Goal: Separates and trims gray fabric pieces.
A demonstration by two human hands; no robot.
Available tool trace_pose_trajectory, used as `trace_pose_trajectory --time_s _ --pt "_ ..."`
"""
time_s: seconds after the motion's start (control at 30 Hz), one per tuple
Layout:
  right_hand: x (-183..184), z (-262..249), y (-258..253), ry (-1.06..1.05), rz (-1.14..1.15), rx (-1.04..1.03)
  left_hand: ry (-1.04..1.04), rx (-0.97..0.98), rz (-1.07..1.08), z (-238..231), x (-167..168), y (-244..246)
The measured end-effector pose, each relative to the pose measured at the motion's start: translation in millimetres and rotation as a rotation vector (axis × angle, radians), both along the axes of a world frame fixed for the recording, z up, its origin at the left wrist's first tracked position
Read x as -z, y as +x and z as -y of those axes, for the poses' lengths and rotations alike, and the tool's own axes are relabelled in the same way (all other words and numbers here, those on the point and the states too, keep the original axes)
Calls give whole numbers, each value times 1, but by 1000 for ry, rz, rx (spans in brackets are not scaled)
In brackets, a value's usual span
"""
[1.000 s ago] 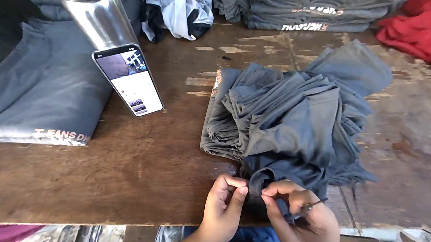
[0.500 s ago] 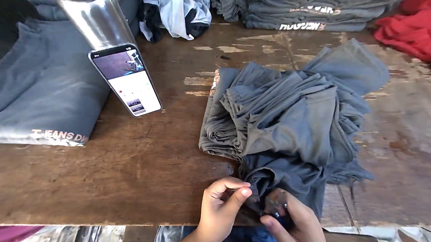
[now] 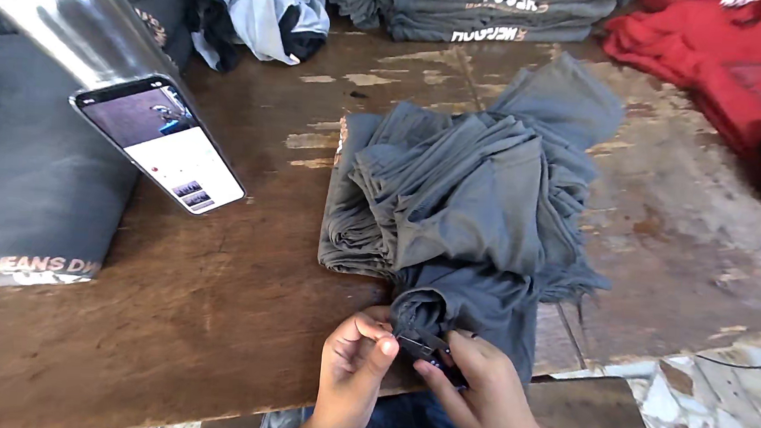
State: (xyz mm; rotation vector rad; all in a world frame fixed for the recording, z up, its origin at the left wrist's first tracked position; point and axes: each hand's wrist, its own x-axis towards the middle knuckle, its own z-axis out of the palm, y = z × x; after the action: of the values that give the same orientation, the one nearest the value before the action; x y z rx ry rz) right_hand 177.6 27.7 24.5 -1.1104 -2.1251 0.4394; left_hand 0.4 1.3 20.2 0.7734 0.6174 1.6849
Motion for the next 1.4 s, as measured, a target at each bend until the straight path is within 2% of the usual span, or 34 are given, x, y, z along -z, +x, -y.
trace_pose_trajectory --time_s 0.17,0.33,0.4,0.47,0.53,0.63,0.77,0.83,0.97,1.03,1.13,1.2,1.3,1.4 --pt "-8 7 -15 -6 -4 53 92 0 -119 0 1 -1" --pt "-9 8 -21 77 75 72 87 2 -115 1 1 -1" --pt "-14 6 -12 92 28 -85 92 21 -78 1 2 -3" --pt "-19 6 -3 67 -119 -317 112 40 -45 1 3 -5" --pt "-22 6 0 60 -276 -398 119 30 -50 0 4 -4" --pt "-23 -2 3 20 -339 -174 41 -71 -133 -1 -2 4" --pt "-8 -39 -2 162 -109 117 56 -83 -204 0 -6 4" --pt "-4 -47 4 214 -92 139 100 -78 -270 1 -8 -2" --pt "-11 -38 27 96 -521 -91 237 -133 -580 -3 -7 -24" --pt "-18 -26 40 -27 -582 -176 304 -110 -785 -4 -11 -34" --pt "-20 -11 54 -173 -198 -96 385 12 -1094 -5 -19 -44" --pt "-15 -7 50 -191 46 -85 376 100 -1199 -6 -24 -46" --pt "-10 -3 37 -131 168 -51 260 137 -1208 -6 -35 -43" --pt "-17 -2 29 -124 226 -35 136 43 -1221 -6 -40 -39"
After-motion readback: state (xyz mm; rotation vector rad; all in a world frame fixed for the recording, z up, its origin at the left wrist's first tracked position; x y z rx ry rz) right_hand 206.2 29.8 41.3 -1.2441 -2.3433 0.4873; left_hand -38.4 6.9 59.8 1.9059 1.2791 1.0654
